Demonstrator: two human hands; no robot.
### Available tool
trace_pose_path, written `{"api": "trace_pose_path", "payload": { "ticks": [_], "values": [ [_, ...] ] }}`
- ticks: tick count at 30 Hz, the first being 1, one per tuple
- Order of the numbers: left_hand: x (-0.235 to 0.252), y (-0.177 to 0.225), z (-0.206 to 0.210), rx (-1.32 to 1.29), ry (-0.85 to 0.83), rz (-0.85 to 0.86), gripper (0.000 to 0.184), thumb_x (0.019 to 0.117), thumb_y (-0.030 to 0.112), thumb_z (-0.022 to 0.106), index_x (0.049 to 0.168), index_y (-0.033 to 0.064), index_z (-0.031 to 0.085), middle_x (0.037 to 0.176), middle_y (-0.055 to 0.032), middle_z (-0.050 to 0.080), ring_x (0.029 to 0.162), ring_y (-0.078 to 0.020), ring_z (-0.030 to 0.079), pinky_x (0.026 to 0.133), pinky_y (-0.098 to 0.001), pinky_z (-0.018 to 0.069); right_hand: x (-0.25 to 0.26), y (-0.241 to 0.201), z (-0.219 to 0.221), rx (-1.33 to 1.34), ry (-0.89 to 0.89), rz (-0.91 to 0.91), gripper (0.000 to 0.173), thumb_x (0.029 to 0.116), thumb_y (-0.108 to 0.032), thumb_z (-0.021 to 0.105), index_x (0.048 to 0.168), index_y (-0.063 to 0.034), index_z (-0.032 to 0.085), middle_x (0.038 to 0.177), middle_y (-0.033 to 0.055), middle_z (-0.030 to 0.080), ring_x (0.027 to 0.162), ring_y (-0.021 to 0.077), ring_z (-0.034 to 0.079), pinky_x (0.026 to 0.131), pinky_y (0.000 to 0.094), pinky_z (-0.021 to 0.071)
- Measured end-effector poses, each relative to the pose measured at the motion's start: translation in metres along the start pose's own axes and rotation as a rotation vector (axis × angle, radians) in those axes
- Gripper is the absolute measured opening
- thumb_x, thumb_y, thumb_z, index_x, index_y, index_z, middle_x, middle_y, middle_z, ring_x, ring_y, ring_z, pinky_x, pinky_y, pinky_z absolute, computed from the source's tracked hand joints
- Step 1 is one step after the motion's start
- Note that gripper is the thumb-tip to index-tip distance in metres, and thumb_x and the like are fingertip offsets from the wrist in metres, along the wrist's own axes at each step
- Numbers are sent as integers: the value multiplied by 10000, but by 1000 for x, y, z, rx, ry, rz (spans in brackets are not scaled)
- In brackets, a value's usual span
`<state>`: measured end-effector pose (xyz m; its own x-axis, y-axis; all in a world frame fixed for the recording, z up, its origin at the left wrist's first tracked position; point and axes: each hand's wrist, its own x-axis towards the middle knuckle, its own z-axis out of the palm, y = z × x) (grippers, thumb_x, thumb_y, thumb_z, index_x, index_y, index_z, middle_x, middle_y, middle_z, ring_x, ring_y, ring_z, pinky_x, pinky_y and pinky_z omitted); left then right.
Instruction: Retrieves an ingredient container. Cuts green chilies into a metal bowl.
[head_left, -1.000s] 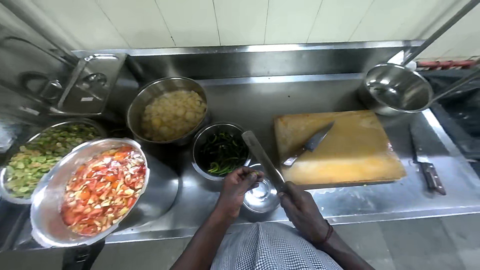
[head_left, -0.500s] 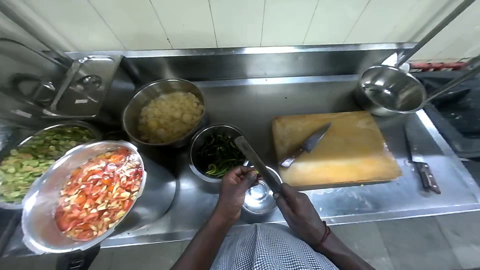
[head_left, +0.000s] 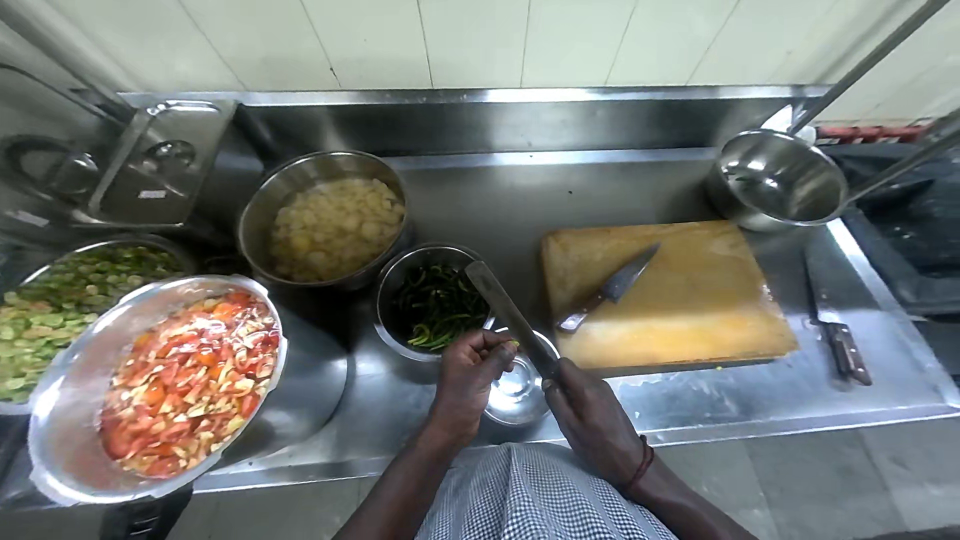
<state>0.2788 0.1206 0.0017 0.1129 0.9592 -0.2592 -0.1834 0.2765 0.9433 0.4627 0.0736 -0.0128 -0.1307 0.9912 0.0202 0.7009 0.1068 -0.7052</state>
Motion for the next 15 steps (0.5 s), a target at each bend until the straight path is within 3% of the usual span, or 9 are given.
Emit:
{"api": "trace_pose_path", "payload": {
  "ticks": [15],
  "values": [
    [-1, -3, -6, 32, -84, -14, 43, 928, 27, 710, 896, 47, 731, 768, -67, 666, 623, -98, 570, 568, -199, 481, 9, -13, 0, -2, -24, 2, 200, 1032, -275, 485, 956, -118, 584, 594, -29, 477, 499, 95, 497, 477, 284, 440]
  ]
}}
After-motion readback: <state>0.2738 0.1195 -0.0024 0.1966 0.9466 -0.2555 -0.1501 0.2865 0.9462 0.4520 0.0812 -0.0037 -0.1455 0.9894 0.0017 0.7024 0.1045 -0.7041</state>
